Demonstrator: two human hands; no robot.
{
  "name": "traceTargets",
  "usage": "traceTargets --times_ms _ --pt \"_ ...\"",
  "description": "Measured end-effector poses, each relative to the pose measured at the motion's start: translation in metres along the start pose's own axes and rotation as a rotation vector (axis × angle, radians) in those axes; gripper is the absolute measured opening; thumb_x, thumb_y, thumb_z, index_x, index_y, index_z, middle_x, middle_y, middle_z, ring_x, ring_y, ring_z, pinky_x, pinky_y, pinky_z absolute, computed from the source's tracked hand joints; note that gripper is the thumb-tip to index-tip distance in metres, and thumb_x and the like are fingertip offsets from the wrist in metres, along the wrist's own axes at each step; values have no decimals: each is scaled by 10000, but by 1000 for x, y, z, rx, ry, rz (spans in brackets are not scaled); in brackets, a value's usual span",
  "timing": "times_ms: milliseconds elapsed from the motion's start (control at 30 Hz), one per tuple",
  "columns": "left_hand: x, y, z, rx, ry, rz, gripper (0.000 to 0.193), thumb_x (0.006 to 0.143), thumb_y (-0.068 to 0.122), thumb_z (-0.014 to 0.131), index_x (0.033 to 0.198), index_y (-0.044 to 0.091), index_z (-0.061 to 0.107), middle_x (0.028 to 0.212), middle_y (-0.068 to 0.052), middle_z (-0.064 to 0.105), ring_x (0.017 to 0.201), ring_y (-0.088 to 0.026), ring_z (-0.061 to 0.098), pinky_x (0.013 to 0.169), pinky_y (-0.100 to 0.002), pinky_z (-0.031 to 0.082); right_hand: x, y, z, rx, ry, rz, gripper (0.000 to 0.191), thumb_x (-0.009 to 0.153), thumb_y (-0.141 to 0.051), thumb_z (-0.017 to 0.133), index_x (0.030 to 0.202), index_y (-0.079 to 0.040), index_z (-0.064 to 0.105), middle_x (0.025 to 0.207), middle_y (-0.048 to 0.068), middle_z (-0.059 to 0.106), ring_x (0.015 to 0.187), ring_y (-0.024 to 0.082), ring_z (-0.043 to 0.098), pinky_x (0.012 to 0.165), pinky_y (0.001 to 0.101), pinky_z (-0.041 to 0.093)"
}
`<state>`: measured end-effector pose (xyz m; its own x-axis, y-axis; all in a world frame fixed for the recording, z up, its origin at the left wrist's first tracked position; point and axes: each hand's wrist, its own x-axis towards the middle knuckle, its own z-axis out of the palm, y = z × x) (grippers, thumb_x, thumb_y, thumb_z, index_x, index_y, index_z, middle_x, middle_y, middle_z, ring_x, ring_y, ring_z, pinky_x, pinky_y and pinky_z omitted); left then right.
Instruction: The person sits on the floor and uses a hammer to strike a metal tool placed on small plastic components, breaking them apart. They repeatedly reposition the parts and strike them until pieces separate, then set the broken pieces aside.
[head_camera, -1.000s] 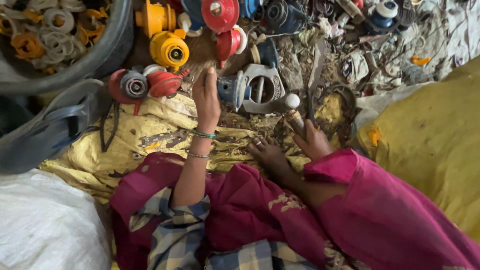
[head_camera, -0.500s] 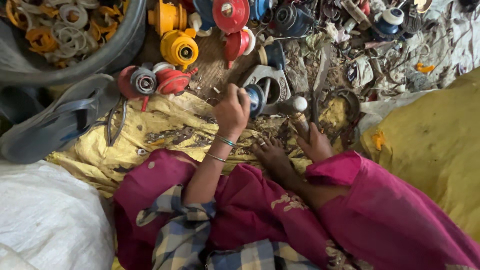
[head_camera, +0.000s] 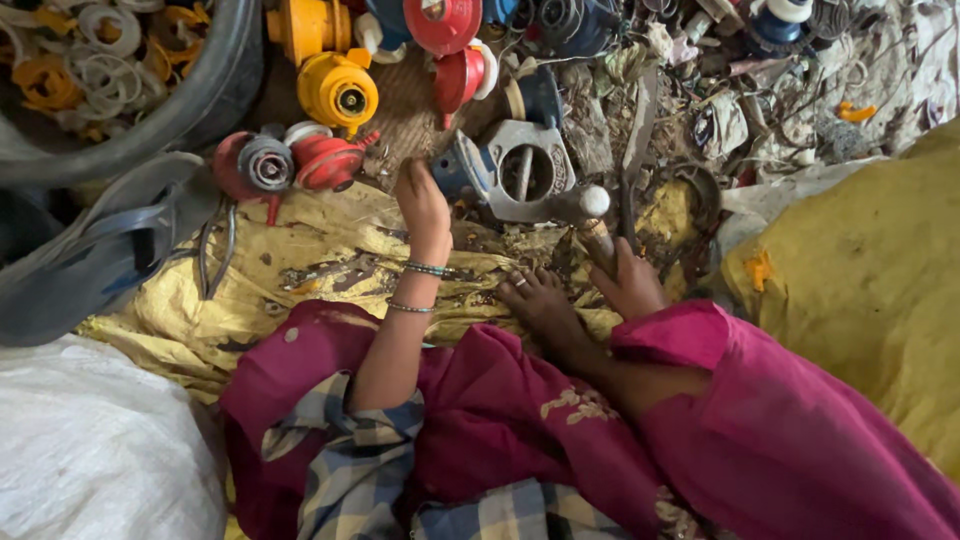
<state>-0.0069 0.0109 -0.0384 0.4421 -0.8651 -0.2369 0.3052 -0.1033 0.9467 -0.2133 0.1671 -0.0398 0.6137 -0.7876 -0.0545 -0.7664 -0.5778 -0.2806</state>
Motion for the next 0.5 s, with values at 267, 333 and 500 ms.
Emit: traceTargets --times_ms 267,333,500 --pt "-14 -4 6 437 -88 213 367 1119 303 410 875 61 539 720 -89 560 608 -234 545 578 -399 482 1 0 4 12 24 4 399 865 -232 595 1223 -56 608 1273 194 634 1155 377 597 974 521 437" --pt "-29 -4 12 537 -54 249 339 1110 318 403 888 111 552 675 -69 596 560 -243 616 518 -405 498 1 1 4 -25 10 10 334 923 -178 579 1239 -75 614 1292 169 644 1176 353 603 1000 512 442" --pt "-48 2 7 637 -109 615 242 1093 284 440 995 103 567 763 -131 680 665 -372 686 547 -481 507 1 -2 -1 15 46 -4 309 907 -166 588 1205 -94 633 1290 174 646 1185 361 603 987 507 445"
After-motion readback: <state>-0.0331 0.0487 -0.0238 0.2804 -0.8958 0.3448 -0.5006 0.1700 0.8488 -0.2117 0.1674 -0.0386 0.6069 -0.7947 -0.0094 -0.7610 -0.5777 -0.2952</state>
